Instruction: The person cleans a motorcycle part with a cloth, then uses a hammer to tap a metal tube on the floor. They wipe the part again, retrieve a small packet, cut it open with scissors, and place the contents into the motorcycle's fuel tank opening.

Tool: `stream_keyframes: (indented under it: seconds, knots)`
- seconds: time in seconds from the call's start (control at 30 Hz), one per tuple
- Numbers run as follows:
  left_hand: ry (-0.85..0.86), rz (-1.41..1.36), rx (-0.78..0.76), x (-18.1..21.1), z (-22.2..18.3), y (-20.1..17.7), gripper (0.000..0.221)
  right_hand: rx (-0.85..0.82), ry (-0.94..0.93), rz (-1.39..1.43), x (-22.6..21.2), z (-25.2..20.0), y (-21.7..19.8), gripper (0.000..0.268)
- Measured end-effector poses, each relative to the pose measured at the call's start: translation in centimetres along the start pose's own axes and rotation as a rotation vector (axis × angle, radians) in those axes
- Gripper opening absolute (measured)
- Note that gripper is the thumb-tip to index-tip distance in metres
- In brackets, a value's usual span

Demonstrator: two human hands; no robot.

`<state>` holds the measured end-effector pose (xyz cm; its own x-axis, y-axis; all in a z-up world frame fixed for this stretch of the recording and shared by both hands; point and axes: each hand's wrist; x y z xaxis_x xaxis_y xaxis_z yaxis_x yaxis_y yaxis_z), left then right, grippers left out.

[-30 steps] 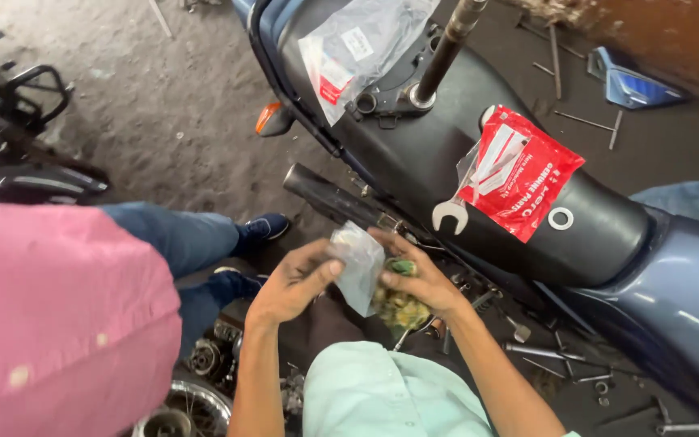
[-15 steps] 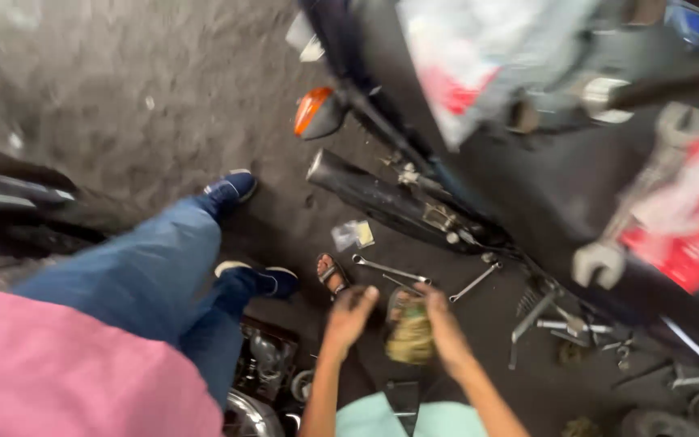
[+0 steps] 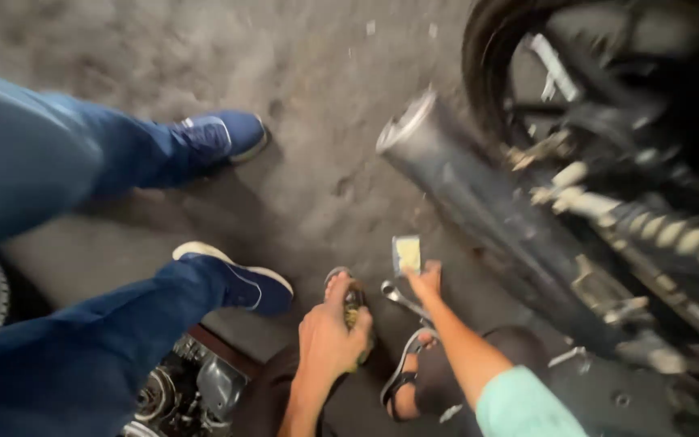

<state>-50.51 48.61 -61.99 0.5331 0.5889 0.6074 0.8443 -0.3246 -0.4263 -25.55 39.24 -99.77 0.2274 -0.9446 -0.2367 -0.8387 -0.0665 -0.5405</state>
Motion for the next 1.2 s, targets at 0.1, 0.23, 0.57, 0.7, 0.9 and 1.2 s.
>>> stream_keyframes:
  seconds: [0.1, 0.23, 0.57, 0.7, 0.9, 1.2]
  knots:
    - [-0.141, 0.128, -0.043, 0.9, -0.4, -0.4, 0.041, 0.224, -0.313, -0.127, -0.5, 2.8, 2.0, 0.085]
    - [0.143, -0.074, 0.131, -0.7, -0.1, 0.0, 0.042, 0.301, -0.311, -0.246, -2.5, 1.4, 2.4, 0.085]
    - [0.436, 0.075, 0.08, 10.5, -8.0, -3.8, 0.045, -0.588, -0.648, 0.052, -15.9, -33.8, -22.2, 0.041]
    - [0.476, -0.001, -0.102, 20.8, -20.2, -8.9, 0.024, -0.653, -0.729, 0.21, -20.4, -50.5, -35.8, 0.04]
    - [0.532, -0.05, -0.065, 34.9, -36.9, -14.1, 0.017, -0.289, -0.804, 0.554, -20.0, -64.5, -47.0, 0.022]
    - [0.524, -0.14, 0.079, 40.9, -45.0, -12.2, 0.017, -0.248, -0.961, 0.796, -20.2, -71.6, -54.0, 0.018]
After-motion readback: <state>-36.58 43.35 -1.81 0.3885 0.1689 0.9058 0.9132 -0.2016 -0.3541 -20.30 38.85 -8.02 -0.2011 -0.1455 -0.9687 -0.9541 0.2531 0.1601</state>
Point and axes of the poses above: each hand's wrist, its own z-axis towards the middle knuckle, its own y-axis out of the palm, x = y × z, and after that the axes turned 4 degrees about z, right-handed
